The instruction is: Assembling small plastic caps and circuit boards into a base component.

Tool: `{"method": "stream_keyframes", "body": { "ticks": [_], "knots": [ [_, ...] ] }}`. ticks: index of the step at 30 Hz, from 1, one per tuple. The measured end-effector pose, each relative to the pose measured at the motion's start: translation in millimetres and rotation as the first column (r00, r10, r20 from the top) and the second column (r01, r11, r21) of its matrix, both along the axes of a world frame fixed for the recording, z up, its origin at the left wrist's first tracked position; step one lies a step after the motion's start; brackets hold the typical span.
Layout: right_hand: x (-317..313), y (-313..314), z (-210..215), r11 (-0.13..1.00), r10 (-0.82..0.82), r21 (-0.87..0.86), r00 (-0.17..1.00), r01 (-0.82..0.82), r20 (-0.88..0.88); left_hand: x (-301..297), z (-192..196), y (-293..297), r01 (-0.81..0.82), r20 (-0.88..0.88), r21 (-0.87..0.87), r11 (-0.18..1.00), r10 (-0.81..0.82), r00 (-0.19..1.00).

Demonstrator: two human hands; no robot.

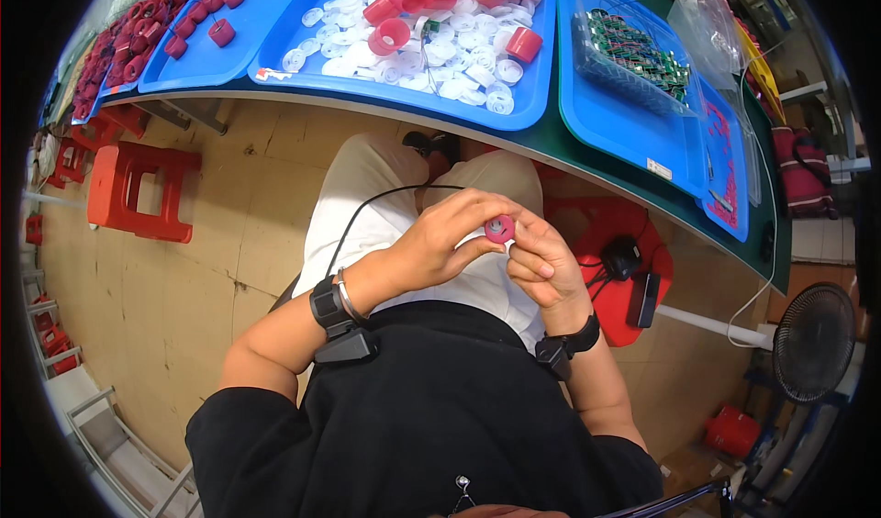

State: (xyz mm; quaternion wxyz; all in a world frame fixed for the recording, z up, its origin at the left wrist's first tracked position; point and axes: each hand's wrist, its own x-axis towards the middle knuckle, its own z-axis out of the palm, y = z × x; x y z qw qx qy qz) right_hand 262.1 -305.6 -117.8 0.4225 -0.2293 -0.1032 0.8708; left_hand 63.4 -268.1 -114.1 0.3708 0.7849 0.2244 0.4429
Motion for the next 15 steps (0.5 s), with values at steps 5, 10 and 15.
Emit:
{"method": "stream_keyframes", "body": {
  "ticks": [5, 10, 15],
  "knots": [
    [6, 3, 20, 0.997, 0.043, 0.052, 0.974, -0.056, 0.221, -5, 5, 1, 0.076, -0.04, -0.031, 0.997, -0.077, 0.996],
    [10, 5, 20, 0.986, 0.14, 0.06, 0.964, -0.157, 0.227, -8, 9, 2, 0.143, -0.088, 0.057, 0.988, -0.138, 0.987],
    [-1, 0, 28, 0.976, -0.043, 0.207, 0.879, -0.064, 0.474, -8, 10, 1, 0.097, -0.084, 0.097, 0.991, -0.089, 0.993]
  ]
}}
